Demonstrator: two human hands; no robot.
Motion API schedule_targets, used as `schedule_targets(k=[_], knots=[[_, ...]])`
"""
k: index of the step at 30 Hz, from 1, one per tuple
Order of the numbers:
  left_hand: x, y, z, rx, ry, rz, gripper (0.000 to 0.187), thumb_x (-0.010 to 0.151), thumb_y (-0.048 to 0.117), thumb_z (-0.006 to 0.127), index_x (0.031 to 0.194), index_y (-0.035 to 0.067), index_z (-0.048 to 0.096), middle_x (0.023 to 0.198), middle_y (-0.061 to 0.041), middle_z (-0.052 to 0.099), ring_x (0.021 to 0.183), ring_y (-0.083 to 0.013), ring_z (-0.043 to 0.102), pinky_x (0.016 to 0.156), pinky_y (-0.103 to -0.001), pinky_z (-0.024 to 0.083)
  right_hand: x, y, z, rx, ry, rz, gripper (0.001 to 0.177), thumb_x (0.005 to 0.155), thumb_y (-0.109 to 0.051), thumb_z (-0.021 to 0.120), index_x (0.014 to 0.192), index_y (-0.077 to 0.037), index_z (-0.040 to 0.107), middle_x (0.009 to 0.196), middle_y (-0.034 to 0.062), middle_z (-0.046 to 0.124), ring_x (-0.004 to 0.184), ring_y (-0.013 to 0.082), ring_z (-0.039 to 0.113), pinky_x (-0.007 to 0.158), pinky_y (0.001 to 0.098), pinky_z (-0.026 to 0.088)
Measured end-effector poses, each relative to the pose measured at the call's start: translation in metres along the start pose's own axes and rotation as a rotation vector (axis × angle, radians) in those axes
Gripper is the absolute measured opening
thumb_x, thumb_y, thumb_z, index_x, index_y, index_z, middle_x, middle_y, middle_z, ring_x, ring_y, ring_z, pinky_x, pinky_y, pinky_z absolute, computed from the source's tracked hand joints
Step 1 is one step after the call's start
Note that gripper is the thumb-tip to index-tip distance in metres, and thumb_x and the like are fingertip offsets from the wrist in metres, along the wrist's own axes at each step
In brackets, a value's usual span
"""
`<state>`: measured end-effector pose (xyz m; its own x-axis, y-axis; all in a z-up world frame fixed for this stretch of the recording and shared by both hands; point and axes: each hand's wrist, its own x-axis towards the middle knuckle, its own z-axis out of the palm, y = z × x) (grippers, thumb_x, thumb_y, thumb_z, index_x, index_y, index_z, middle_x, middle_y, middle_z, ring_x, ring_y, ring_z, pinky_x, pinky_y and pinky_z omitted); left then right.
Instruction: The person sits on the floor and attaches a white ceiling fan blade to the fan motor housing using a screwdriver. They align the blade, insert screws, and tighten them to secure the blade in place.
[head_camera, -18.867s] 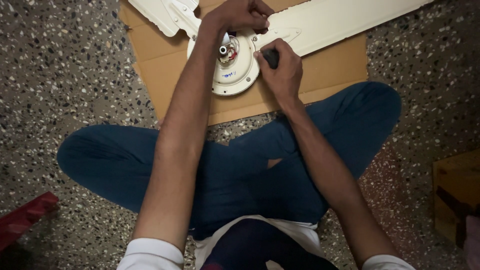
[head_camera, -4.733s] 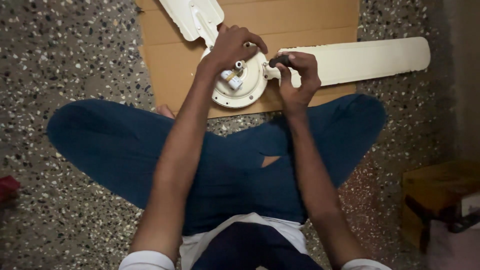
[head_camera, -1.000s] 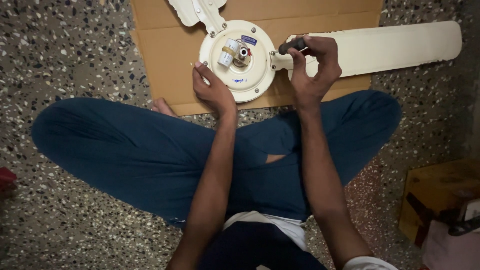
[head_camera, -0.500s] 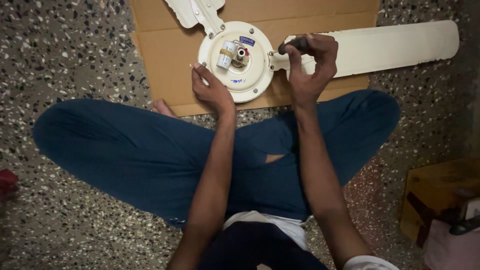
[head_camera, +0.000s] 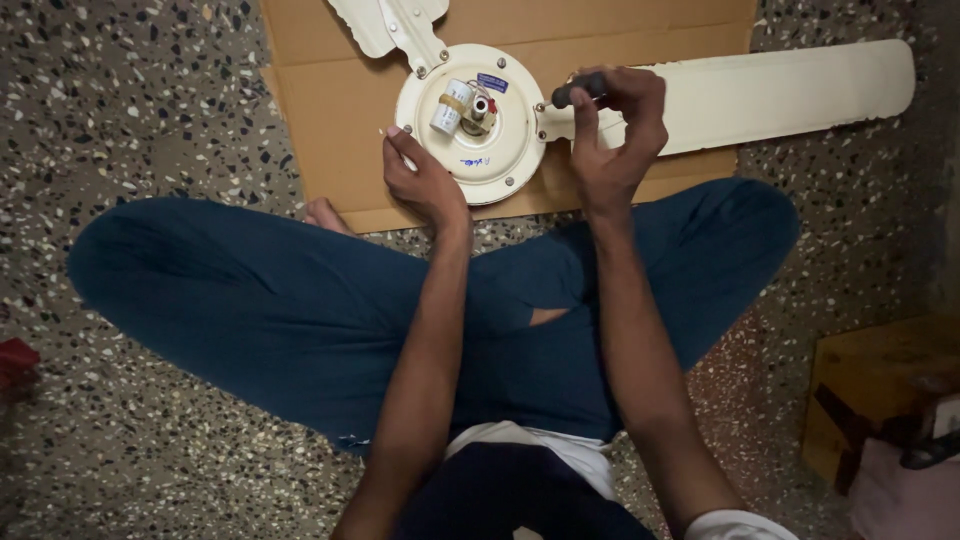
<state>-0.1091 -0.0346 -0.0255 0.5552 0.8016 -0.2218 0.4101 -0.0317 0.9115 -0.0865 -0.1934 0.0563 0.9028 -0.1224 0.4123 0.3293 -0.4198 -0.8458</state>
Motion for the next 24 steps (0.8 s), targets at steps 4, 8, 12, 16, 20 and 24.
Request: schedule_targets(k=[4,8,12,16,20,24], knots=[[0.001,0.002,-0.002,0.027,-0.004,0.024,0.048,0.109,0.034,0.043,0.108,-0.008,0.066,0.095,-0.026,0.074,0.086,-0.0390,0.070,0.082,-0.045,0.053,-0.001,0.007,0.002,0.076,0.056,0.017,0.031,0.102,0.007,0.075,0.123,-0.001,0.055,0.115,0.0113,0.063,0.104,0.0188,0.071,0.086,0.0305,0.061],[-0.003,0.014,-0.009,0.152,-0.022,0.040,0.040,0.108,0.029,0.045,0.114,-0.006,0.066,0.107,-0.025,0.072,0.099,-0.0415,0.067,0.086,-0.047,0.050,-0.003,0.009,0.001,0.002,0.070,0.005,0.033,0.100,0.008,0.078,0.123,-0.002,0.058,0.114,0.0115,0.067,0.104,0.0194,0.072,0.083,0.0291,0.059],[-0.017,0.038,-0.027,0.106,0.044,0.490,0.035,0.108,0.017,0.053,0.133,-0.007,0.053,0.137,-0.023,0.054,0.130,-0.0409,0.053,0.113,-0.050,0.045,-0.003,0.010,-0.001,0.002,0.081,-0.024,0.035,0.097,0.009,0.080,0.123,-0.003,0.060,0.113,0.0111,0.069,0.104,0.0197,0.071,0.081,0.0290,0.058],[-0.021,0.070,-0.042,0.231,-0.296,0.847,0.040,0.092,0.009,0.066,0.129,-0.002,0.059,0.140,-0.018,0.057,0.138,-0.0387,0.050,0.120,-0.054,0.035,-0.004,0.010,-0.001,0.044,0.076,0.001,0.034,0.097,0.010,0.080,0.122,-0.004,0.061,0.112,0.0103,0.068,0.100,0.0187,0.072,0.079,0.0289,0.060],[-0.017,0.101,-0.023,0.317,-0.680,1.116,0.036,0.092,0.011,0.075,0.124,0.001,0.062,0.134,-0.017,0.060,0.139,-0.0373,0.050,0.120,-0.054,0.033,-0.003,0.011,0.000,0.112,0.075,0.034,0.034,0.097,0.011,0.078,0.123,-0.004,0.061,0.112,0.0099,0.068,0.100,0.0190,0.074,0.080,0.0294,0.060],[0.000,0.115,0.002,0.428,-0.864,1.216,0.040,0.081,0.021,0.079,0.112,0.000,0.065,0.121,-0.020,0.063,0.126,-0.0392,0.052,0.114,-0.055,0.034,-0.003,0.009,-0.005,0.075,0.076,0.036,0.034,0.096,0.011,0.079,0.122,-0.003,0.062,0.112,0.0098,0.069,0.100,0.0185,0.074,0.080,0.0292,0.059]])
